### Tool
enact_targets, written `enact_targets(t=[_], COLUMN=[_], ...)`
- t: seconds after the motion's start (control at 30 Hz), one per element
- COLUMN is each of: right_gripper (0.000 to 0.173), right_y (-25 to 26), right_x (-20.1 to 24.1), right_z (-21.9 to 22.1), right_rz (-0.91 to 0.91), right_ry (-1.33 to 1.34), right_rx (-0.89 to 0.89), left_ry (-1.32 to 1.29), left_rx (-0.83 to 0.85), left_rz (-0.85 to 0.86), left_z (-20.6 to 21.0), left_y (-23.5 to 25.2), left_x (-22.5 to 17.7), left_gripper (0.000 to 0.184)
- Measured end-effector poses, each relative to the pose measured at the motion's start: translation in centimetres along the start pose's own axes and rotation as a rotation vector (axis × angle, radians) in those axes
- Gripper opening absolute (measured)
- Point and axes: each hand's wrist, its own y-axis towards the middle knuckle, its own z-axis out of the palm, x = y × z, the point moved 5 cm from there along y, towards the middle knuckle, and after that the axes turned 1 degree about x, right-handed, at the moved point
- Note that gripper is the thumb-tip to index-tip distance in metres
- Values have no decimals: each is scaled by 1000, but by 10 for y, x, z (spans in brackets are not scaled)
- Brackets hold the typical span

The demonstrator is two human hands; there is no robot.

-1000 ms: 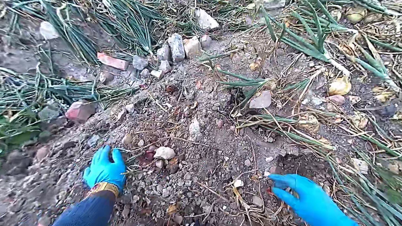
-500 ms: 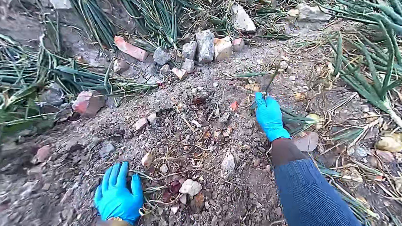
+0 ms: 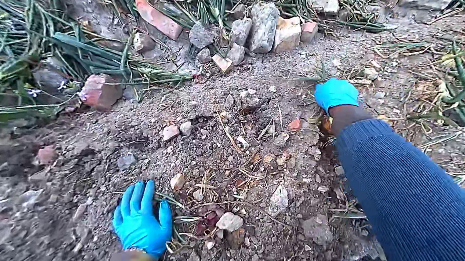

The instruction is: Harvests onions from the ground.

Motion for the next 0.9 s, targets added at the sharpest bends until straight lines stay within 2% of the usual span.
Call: enact_targets(t=[0.07, 0.17, 0.27, 0.33, 0.47, 0.6, 0.7, 0.8, 0.9], right_gripper=[59, 68, 53, 51, 50, 49, 52, 53, 54], right_y=[-2, -7, 0, 0, -27, -68, -72, -73, -117], right_x=[-6, -13, -12, -15, -22, -16, -21, -19, -26], right_z=[2, 5, 5, 7, 8, 5, 6, 5, 2], right_rz=[24, 64, 31, -23, -57, -189, -138, -102, -145], right_ry=[-24, -18, -41, -5, 92, 218, 338, 345, 411], right_rx=[-17, -34, 20, 56, -6, -100, -132, -138, -129], left_ry=[-8, -13, -18, -17, -22, -4, 3, -6, 6], left_rx=[11, 22, 17, 40, 45, 44, 58, 62, 69], left_rz=[-2, -8, -19, -31, -34, -35, -46, -46, -52], left_z=[-1, -3, -1, -2, -2, -1, -1, -1, -2], left_y=[-1, -2, -1, -3, -4, -2, -3, 0, -1], left_x=[-1, -3, -2, -1, -5, -1, -1, -6, -4], left_gripper=[73, 74, 74, 73, 72, 73, 72, 72, 71])
